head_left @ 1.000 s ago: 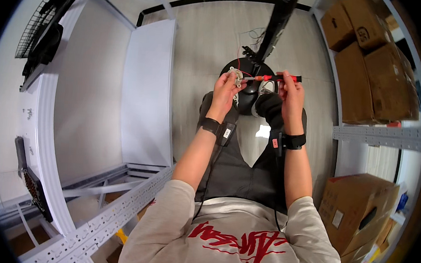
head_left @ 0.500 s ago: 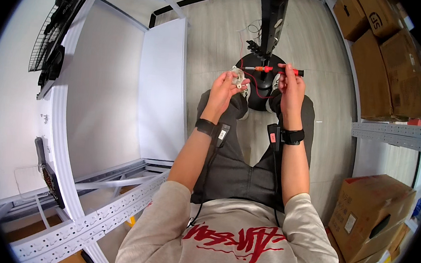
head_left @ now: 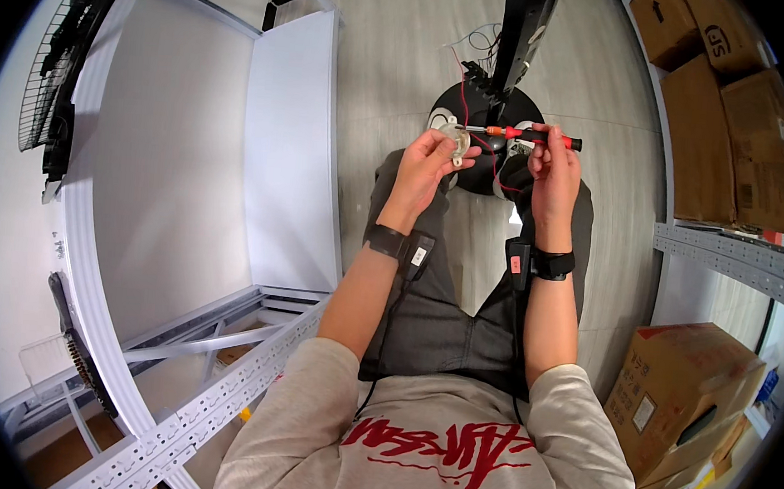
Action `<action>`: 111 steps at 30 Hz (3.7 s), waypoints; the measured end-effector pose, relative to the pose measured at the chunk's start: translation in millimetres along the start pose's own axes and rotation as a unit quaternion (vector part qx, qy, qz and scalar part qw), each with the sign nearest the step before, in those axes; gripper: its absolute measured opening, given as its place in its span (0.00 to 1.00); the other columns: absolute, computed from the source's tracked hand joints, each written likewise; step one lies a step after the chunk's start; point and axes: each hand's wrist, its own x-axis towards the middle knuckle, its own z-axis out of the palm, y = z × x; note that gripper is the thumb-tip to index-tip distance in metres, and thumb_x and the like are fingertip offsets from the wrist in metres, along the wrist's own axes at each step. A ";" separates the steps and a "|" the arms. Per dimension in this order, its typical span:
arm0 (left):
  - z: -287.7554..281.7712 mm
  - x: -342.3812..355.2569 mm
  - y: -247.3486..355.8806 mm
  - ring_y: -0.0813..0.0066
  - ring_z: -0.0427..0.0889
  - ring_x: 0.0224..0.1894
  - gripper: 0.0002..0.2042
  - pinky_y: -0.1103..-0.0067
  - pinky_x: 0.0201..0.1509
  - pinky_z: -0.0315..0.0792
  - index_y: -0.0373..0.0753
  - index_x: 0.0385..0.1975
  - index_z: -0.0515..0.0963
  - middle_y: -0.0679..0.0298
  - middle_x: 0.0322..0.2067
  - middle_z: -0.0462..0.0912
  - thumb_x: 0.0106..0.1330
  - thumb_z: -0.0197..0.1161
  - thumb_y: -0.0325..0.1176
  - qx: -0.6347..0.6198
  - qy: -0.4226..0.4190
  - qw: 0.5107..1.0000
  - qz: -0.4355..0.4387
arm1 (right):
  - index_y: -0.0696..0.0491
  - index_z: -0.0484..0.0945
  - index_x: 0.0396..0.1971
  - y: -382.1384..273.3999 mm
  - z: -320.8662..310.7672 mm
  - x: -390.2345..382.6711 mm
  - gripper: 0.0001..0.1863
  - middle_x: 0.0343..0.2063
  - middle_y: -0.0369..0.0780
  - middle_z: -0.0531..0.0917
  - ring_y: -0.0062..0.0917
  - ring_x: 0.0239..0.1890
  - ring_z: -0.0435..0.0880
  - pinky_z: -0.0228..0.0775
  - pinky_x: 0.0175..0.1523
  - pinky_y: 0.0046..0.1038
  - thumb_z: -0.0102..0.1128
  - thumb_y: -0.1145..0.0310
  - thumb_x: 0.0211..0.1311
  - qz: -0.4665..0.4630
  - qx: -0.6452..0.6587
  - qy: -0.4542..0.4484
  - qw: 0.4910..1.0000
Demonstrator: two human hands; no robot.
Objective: The person sits on the floor and uses a screwdriver to tighten screws on a small white component attached to a fan stand. They then pick up a black plastic fan housing and continue to secure the component inside it.
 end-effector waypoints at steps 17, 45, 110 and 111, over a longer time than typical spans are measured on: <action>-8.3 -7.0 -3.1 0.66 0.85 0.46 0.05 0.75 0.48 0.80 0.36 0.33 0.71 0.54 0.39 0.83 0.66 0.62 0.22 0.099 -0.039 0.994 0.012 | 0.57 0.82 0.35 -5.6 1.0 -8.7 0.19 0.16 0.25 0.66 0.07 0.18 0.60 0.46 0.22 0.15 0.56 0.54 0.71 -0.034 -0.114 -0.010 0.993; -3.2 -8.5 -0.7 0.59 0.83 0.48 0.17 0.70 0.50 0.79 0.34 0.34 0.70 0.53 0.43 0.79 0.78 0.46 0.42 0.100 -0.028 0.995 -0.011 | 0.57 0.82 0.34 -5.7 0.0 -11.1 0.18 0.16 0.25 0.66 0.07 0.18 0.58 0.44 0.23 0.16 0.55 0.55 0.71 -0.062 -0.082 0.015 0.995; 2.4 -7.6 3.4 0.57 0.83 0.47 0.18 0.66 0.51 0.79 0.37 0.30 0.67 0.52 0.41 0.79 0.79 0.42 0.45 0.008 -0.026 0.999 -0.021 | 0.57 0.81 0.36 3.9 3.9 -12.7 0.18 0.16 0.26 0.67 0.08 0.18 0.60 0.47 0.23 0.15 0.54 0.56 0.72 -0.064 -0.050 0.002 0.997; 2.4 -7.5 3.1 0.57 0.83 0.47 0.19 0.66 0.51 0.79 0.37 0.30 0.67 0.52 0.41 0.79 0.79 0.42 0.45 0.009 -0.025 0.999 -0.022 | 0.57 0.81 0.36 3.9 3.5 -12.6 0.18 0.17 0.26 0.67 0.08 0.19 0.60 0.47 0.23 0.15 0.54 0.55 0.72 -0.061 -0.048 0.000 0.997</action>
